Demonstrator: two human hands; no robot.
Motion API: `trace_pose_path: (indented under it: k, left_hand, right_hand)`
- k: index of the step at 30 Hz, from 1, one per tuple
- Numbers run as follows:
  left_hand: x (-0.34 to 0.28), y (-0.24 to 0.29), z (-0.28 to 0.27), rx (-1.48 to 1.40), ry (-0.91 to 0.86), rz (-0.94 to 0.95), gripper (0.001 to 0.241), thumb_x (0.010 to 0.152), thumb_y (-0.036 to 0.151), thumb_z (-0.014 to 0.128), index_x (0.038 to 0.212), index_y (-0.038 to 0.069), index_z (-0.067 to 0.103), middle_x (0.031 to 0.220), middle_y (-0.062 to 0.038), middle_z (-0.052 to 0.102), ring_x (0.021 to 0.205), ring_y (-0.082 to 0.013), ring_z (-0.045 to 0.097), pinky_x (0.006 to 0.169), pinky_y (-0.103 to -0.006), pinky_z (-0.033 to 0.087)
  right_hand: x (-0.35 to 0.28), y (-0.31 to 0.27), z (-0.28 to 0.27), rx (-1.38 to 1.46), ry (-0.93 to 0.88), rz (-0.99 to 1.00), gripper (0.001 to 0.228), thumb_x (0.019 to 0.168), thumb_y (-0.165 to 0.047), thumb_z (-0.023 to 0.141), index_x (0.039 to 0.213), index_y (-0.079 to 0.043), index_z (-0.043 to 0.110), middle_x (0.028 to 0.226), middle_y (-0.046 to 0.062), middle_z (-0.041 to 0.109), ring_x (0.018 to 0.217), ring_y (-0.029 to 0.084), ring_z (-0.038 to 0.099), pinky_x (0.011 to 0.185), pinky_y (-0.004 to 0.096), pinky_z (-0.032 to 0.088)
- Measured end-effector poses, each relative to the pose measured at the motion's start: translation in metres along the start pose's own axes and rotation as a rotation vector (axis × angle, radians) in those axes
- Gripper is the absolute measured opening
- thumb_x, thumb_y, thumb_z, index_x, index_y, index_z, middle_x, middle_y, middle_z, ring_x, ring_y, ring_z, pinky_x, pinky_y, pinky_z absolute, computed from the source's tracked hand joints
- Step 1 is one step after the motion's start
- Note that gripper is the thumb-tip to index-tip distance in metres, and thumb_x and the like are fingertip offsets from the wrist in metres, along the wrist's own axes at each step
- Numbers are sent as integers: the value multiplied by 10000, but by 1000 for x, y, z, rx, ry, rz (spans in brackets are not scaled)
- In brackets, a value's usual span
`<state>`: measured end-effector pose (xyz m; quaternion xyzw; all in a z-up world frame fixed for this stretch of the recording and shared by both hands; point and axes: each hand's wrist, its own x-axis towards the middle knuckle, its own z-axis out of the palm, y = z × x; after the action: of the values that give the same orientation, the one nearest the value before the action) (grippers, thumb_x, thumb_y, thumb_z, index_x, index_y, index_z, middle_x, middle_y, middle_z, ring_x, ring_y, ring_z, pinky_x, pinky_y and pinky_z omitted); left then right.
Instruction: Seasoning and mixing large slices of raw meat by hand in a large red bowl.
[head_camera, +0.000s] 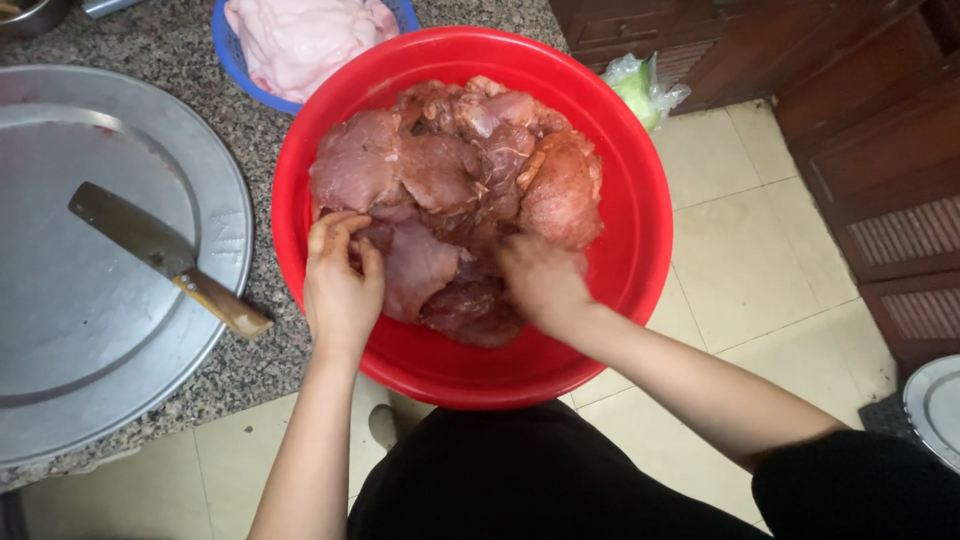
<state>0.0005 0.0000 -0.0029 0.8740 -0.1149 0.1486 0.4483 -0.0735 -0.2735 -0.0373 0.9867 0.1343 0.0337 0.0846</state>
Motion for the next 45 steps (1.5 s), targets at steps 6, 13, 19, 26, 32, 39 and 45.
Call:
trace_pose_path:
  k: [6,13,19,26,32,39,45]
  left_hand:
    - [2,2,-2,22,-9,-1,197,902,94,614,1079,131,692,1137,-49,638,1062,-343,693,872,-448,572]
    - [4,4,-2,-1,-33,-60,206,901,102,597,1085,151,677,1148,-38,631,1028,-353,694,837,-485,575]
    - [3,3,-2,9,-37,-66,226,875,73,609,1075,153,678,1127,-47,642,1004,-350,705,805,-485,581]
    - [1,3,0,42,-27,-80,196,883,93,630,1055,170,687,1124,-16,650,954,-318,716,778,-446,600]
    - [2,0,2,44,-39,-98,199,893,117,626,1064,203,680,1137,10,641,970,-302,717,784,-436,603]
    - [4,-1,2,39,-49,-113,191,899,136,621,1066,208,680,1143,8,639,990,-315,717,789,-451,602]
    - [3,9,-6,-6,-46,-44,258,890,45,577,1132,61,669,1233,-86,642,1023,-308,667,837,-380,549]
  right_hand:
    - [22,-71,11,128,-13,-306,420,902,-167,599,1306,-56,600,1151,127,628,1077,304,628,811,393,549]
    - [28,-56,-5,354,-98,-222,280,859,-176,653,1127,-95,668,1012,90,675,992,296,685,823,348,561]
    - [13,-11,-37,741,-422,289,406,847,-438,753,1139,-168,672,1064,125,763,1088,361,713,880,496,543]
    - [2,63,-44,1489,35,525,69,904,-103,691,877,-64,640,653,127,674,528,198,681,480,317,566]
    - [30,110,-97,1822,255,790,253,1002,-228,668,843,-59,565,548,124,597,423,197,637,407,354,576]
    - [57,158,-113,1750,374,770,227,1020,-207,711,992,-24,580,664,193,668,522,268,732,459,422,640]
    - [83,152,-129,1658,509,589,219,1034,-172,681,846,-163,570,931,-19,665,856,83,638,869,229,547]
